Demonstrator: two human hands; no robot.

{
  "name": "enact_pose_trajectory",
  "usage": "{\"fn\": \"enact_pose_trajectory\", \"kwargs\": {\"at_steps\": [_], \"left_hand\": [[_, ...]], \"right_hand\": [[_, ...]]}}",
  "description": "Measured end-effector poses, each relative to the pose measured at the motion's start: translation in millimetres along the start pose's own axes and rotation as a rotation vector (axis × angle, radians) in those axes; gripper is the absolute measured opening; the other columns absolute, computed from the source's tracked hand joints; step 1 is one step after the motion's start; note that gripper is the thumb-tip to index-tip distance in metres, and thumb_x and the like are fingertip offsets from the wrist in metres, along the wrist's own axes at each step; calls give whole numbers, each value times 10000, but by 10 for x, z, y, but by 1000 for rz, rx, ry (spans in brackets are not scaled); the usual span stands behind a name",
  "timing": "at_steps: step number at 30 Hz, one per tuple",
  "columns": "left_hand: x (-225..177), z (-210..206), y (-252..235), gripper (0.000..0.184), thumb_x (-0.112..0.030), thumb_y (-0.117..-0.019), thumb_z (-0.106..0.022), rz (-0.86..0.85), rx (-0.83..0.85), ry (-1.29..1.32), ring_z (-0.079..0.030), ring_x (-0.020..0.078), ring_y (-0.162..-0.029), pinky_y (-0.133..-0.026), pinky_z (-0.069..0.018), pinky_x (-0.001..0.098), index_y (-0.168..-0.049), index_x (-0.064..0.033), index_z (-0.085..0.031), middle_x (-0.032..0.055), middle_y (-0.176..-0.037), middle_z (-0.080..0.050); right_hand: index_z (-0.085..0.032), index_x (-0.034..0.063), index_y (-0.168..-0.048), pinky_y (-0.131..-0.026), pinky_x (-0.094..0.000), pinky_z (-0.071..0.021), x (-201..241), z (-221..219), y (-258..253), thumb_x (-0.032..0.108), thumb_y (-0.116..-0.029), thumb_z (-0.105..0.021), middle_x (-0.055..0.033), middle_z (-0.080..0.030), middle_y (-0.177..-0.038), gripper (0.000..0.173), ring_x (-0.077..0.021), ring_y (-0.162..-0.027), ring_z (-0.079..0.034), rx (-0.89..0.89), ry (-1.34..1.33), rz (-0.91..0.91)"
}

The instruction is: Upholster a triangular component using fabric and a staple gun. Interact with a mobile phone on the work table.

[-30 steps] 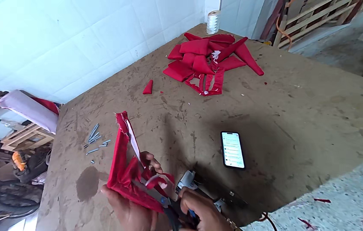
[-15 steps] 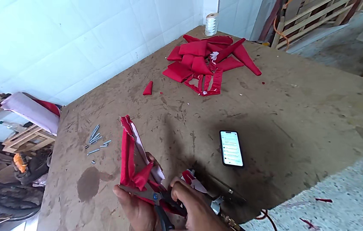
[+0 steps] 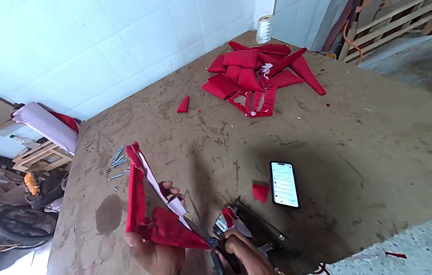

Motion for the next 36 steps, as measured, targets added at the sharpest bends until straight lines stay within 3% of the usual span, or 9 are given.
{"fn": "enact_pose_trajectory", "kwargs": {"at_steps": [3,7,10,15,18,25,31,33,36], "left_hand": [[-12,10,22,1017,-826,-820,-507,7,-19,106,-521,398,-1346,-1137,-387,595,-1470,-44,-484,224,-1420,-567],[103,-61,95,994,-789,-862,-474,48,-3,214,-419,418,-1436,-1189,-309,607,-1502,-29,-435,245,-1506,-485],[118,-125,97,942,-743,-876,-510,78,8,278,-399,421,-1449,-1177,-325,596,-1516,-57,-424,234,-1550,-436],[25,-82,95,1128,-901,-742,-489,131,31,212,-393,450,-1445,-1136,-372,630,-1561,-133,-389,214,-1606,-367],[-5,-62,109,1135,-913,-711,-505,183,28,279,-391,432,-1452,-1144,-369,616,-1537,-137,-438,188,-1611,-374],[16,-154,132,1195,-964,-695,-421,180,66,194,-390,428,-1450,-1152,-344,621,-1565,-146,-387,203,-1590,-400],[-40,-174,149,1209,-974,-690,-410,213,115,162,-418,412,-1431,-1130,-387,583,-1562,-138,-398,204,-1579,-413],[-143,-202,89,1148,-932,-718,-468,245,159,93,-435,424,-1420,-1105,-413,586,-1577,-176,-379,197,-1590,-408],[-281,-235,-7,974,-630,-819,-699,316,176,24,-481,480,-1356,-1079,-434,601,-1588,-175,-310,265,-1559,-410]], "right_hand": [[-640,51,-968,-831,-438,-580,-121,43,113,529,-777,-817,-163,-625,-1177,544,-258,-1042,-648,39,99,-72],[-649,66,-936,-753,-446,-572,-41,14,34,597,-754,-811,-148,-639,-1055,585,-257,-917,-651,38,206,-91],[-650,91,-887,-685,-439,-557,-3,12,-69,607,-762,-802,-115,-644,-976,552,-239,-829,-642,21,261,-85],[-636,82,-821,-670,-443,-533,31,-24,-97,463,-859,-785,-95,-635,-847,411,-236,-764,-630,81,235,-36],[-644,74,-803,-678,-441,-540,-4,-34,-78,394,-876,-788,-101,-651,-843,359,-234,-771,-642,75,196,12],[-654,121,-889,-720,-426,-557,98,-11,-276,627,-772,-795,-80,-656,-1000,538,-222,-867,-645,38,324,-5],[-609,98,-797,-675,-387,-539,-16,-95,-346,419,-852,-815,-70,-632,-874,385,-195,-773,-623,-23,188,115],[-620,84,-793,-668,-378,-547,-42,-103,-303,399,-864,-814,-83,-644,-902,377,-193,-778,-630,-6,161,137],[-629,77,-809,-672,-384,-553,-45,-118,-252,465,-846,-816,-99,-652,-934,432,-201,-794,-638,38,133,119]]}}
Point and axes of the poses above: each hand's wrist, its own y-axis away from the middle knuckle, its own z-axis out of the back of the hand, x = y × z, the point moved 3 cm from there along -y, towards the middle knuckle
